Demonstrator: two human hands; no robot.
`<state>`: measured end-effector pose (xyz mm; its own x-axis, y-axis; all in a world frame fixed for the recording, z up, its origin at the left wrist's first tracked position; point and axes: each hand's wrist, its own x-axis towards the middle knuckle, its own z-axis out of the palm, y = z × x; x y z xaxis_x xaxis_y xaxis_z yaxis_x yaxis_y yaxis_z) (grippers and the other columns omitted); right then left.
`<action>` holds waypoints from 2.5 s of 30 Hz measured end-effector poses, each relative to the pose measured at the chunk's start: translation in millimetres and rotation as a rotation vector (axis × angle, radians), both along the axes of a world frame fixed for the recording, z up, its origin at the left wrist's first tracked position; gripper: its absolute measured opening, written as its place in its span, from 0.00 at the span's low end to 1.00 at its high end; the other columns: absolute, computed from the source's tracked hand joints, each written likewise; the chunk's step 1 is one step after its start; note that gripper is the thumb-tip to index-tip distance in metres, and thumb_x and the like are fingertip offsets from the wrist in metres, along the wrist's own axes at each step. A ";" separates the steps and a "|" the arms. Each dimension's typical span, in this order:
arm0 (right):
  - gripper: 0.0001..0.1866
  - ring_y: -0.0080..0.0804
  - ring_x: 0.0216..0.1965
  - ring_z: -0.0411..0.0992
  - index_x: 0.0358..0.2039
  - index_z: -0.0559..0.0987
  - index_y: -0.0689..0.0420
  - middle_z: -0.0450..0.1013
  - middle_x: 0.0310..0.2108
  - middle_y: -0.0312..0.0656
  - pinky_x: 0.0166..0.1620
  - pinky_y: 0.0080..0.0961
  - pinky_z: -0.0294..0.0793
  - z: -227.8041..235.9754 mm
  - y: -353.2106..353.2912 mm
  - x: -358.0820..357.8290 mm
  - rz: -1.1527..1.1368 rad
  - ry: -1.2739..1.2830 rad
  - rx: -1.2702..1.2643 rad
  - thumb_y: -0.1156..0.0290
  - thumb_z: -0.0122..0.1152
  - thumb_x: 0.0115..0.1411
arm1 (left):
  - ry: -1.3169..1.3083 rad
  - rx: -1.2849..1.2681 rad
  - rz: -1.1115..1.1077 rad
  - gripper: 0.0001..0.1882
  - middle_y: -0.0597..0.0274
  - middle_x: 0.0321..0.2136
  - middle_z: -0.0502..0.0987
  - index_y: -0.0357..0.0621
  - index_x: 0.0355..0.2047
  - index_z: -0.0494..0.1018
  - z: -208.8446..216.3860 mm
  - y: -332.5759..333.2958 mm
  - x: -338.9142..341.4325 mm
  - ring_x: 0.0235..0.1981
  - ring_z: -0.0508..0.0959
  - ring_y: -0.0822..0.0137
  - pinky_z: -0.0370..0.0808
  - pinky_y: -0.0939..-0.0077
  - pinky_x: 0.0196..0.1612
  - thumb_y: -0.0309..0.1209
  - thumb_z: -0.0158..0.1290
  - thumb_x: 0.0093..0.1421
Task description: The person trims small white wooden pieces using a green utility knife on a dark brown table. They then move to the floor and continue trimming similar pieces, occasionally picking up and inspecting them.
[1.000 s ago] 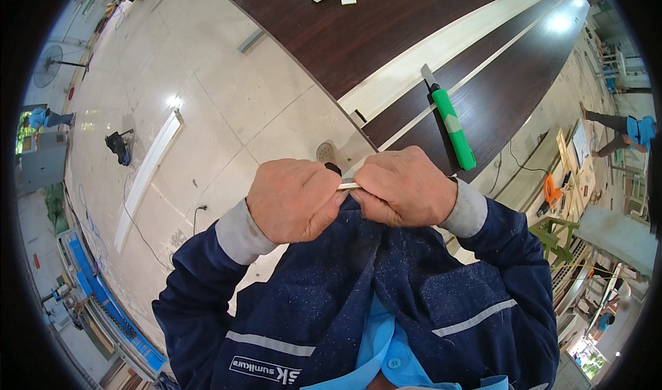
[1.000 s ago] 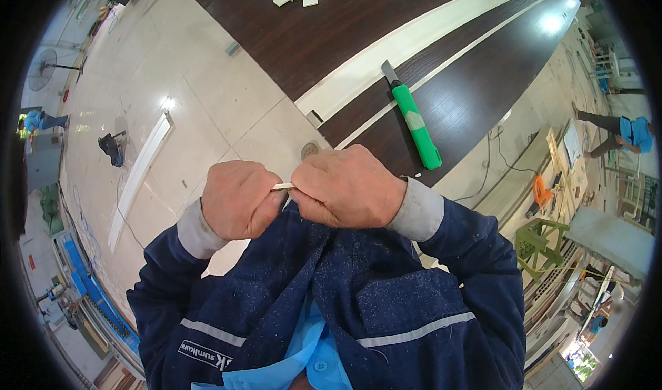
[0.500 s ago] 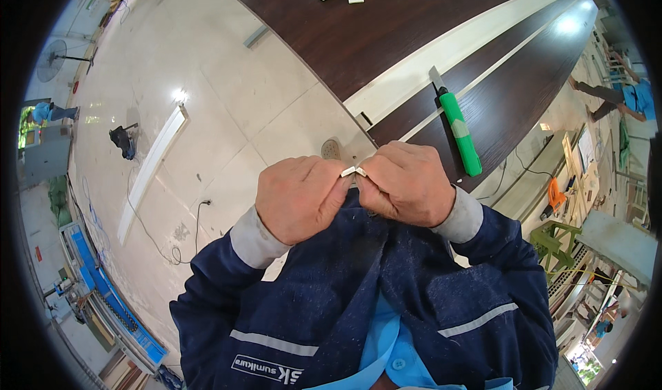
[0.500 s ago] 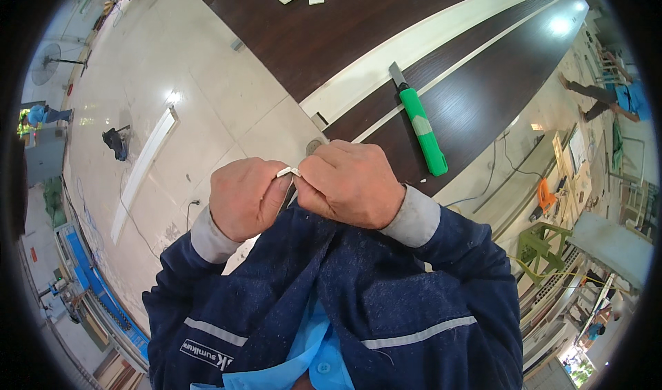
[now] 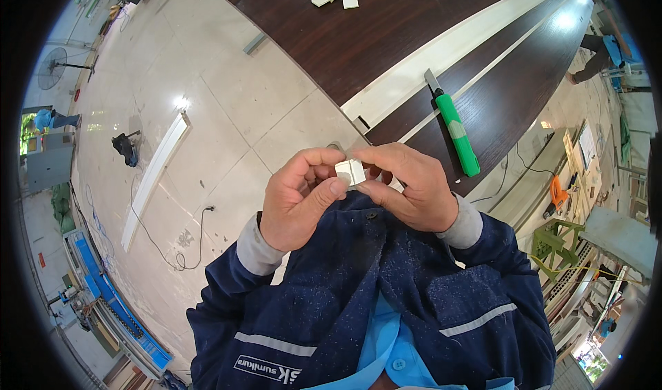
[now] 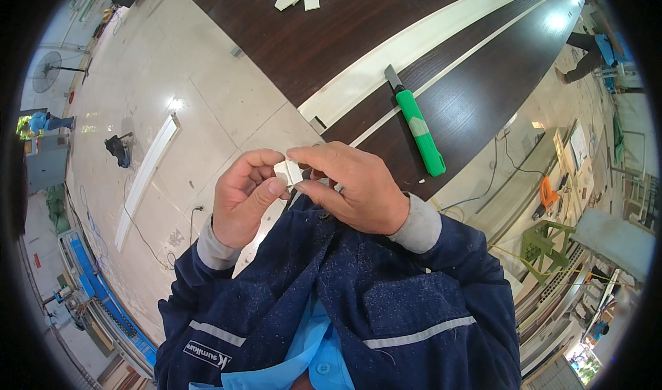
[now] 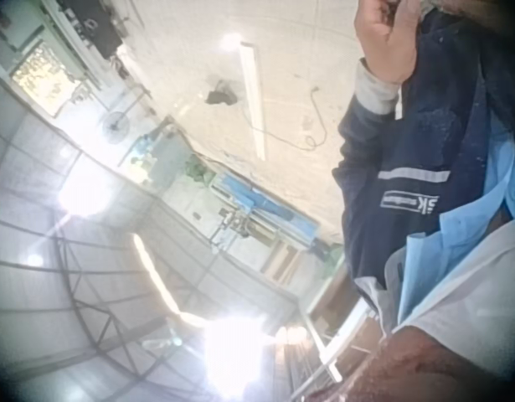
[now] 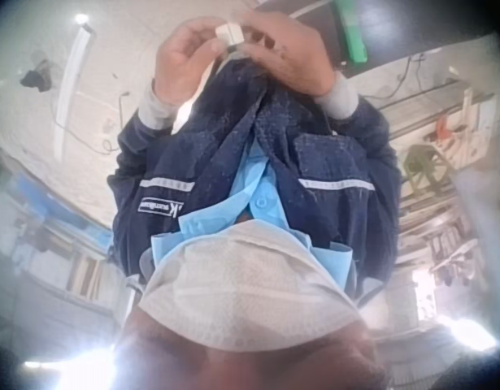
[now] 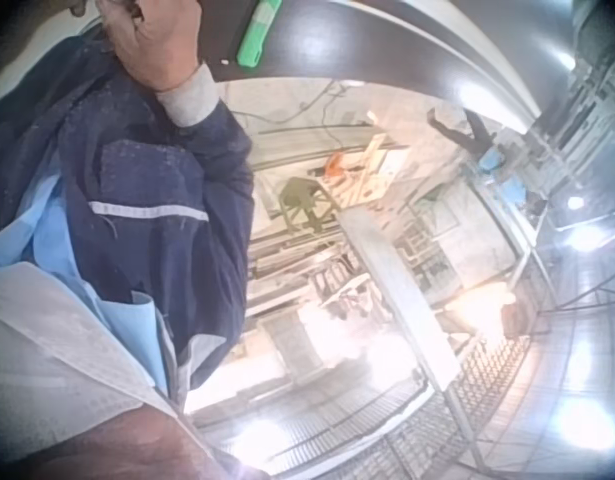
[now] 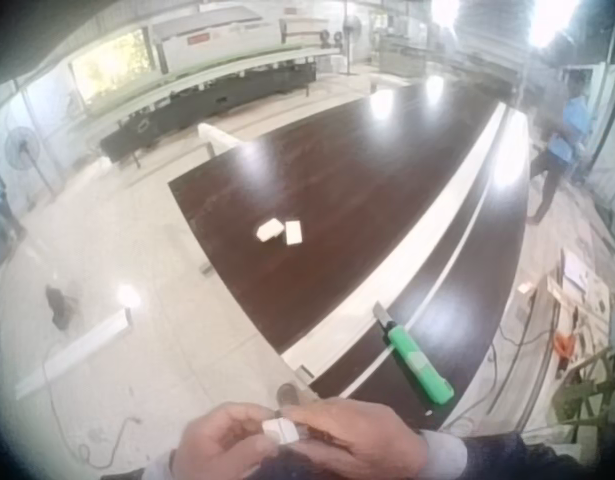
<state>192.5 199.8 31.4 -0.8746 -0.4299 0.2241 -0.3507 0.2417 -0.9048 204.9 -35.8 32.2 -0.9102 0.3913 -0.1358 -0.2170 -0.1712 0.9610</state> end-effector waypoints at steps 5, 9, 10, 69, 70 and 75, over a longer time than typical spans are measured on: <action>0.23 0.35 0.38 0.79 0.61 0.78 0.59 0.80 0.40 0.45 0.43 0.27 0.79 -10.6 -10.2 3.6 0.000 0.038 -0.089 0.74 0.66 0.64 | -0.029 0.018 0.027 0.17 0.56 0.43 0.81 0.34 0.55 0.71 -3.3 1.9 5.1 0.42 0.81 0.69 0.80 0.73 0.49 0.31 0.58 0.71; 0.20 0.26 0.37 0.77 0.59 0.79 0.60 0.79 0.40 0.40 0.41 0.21 0.76 -8.4 -6.9 9.4 0.064 -0.301 -0.345 0.74 0.63 0.68 | -0.016 0.069 0.025 0.16 0.56 0.43 0.81 0.35 0.55 0.72 -7.4 1.5 5.6 0.42 0.81 0.68 0.80 0.73 0.50 0.29 0.58 0.71; 0.18 0.23 0.36 0.76 0.58 0.80 0.60 0.79 0.39 0.39 0.41 0.20 0.75 -8.4 -6.3 8.9 0.074 -0.397 -0.360 0.73 0.63 0.68 | -0.022 0.052 0.019 0.15 0.58 0.43 0.81 0.35 0.55 0.72 -8.0 1.0 5.8 0.42 0.80 0.71 0.79 0.75 0.49 0.28 0.58 0.71; 0.14 0.46 0.31 0.75 0.37 0.77 0.62 0.74 0.28 0.52 0.36 0.40 0.72 26.9 -150.3 -76.2 -0.397 -0.444 0.113 0.63 0.56 0.72 | 0.633 -0.300 -0.944 0.13 0.50 0.30 0.76 0.42 0.43 0.73 -8.0 -117.1 -226.4 0.32 0.78 0.44 0.74 0.57 0.36 0.38 0.44 0.76; 0.14 0.47 0.31 0.75 0.36 0.77 0.62 0.74 0.27 0.53 0.36 0.40 0.72 26.5 -148.7 -79.9 -0.362 -0.459 0.136 0.62 0.55 0.72 | 0.663 -0.307 -0.935 0.13 0.49 0.30 0.76 0.41 0.42 0.74 -8.2 -117.9 -228.6 0.31 0.78 0.44 0.74 0.58 0.35 0.36 0.45 0.76; 0.17 0.54 0.30 0.74 0.32 0.75 0.62 0.74 0.27 0.56 0.35 0.43 0.72 8.2 -159.2 -91.7 -0.296 -0.427 0.064 0.60 0.54 0.71 | 0.817 -0.420 -0.874 0.13 0.52 0.24 0.75 0.42 0.34 0.73 -12.7 -128.8 -235.9 0.26 0.77 0.45 0.73 0.57 0.29 0.36 0.47 0.74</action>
